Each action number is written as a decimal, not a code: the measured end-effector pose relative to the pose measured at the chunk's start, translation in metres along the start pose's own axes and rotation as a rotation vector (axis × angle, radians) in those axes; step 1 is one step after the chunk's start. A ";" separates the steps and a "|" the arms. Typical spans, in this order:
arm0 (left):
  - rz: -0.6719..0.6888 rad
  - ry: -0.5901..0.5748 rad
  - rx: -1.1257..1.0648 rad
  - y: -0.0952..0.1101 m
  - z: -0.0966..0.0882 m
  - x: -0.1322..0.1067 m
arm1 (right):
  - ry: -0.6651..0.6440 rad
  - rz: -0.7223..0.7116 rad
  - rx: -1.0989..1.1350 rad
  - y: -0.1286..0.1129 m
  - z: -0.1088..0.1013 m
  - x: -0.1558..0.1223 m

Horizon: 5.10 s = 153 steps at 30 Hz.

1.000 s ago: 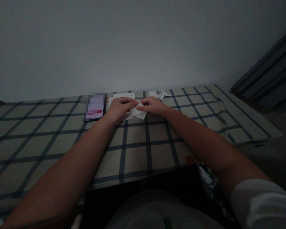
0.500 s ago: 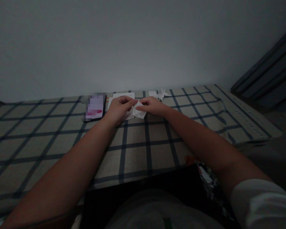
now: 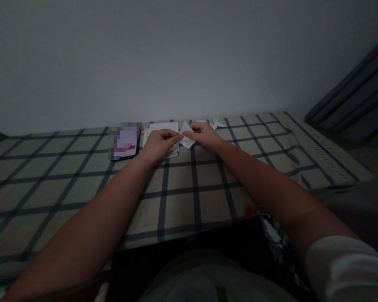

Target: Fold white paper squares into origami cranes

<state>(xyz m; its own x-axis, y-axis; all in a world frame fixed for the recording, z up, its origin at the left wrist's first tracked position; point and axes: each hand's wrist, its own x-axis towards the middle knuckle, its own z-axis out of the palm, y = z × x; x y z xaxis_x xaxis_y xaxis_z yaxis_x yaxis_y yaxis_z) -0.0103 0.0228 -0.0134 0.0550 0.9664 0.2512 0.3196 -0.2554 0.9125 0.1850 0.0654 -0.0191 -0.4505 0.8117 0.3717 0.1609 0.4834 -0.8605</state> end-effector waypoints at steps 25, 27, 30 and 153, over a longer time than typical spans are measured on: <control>-0.019 0.078 -0.103 0.004 -0.001 0.004 | 0.013 0.219 0.322 -0.010 0.001 -0.002; -0.006 0.073 -0.103 0.003 0.000 0.004 | -0.019 0.234 0.338 -0.011 0.003 -0.003; 0.011 0.077 -0.107 0.002 0.001 0.005 | -0.054 0.249 0.353 -0.009 0.005 -0.002; 0.075 -0.003 0.038 0.000 0.004 -0.002 | -0.087 0.219 0.209 -0.006 0.009 -0.004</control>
<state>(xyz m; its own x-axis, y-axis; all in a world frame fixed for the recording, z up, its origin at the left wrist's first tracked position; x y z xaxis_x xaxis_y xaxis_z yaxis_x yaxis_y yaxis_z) -0.0066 0.0211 -0.0147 0.0834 0.9447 0.3173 0.3501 -0.3258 0.8782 0.1780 0.0559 -0.0186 -0.4997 0.8537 0.1467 0.0819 0.2152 -0.9731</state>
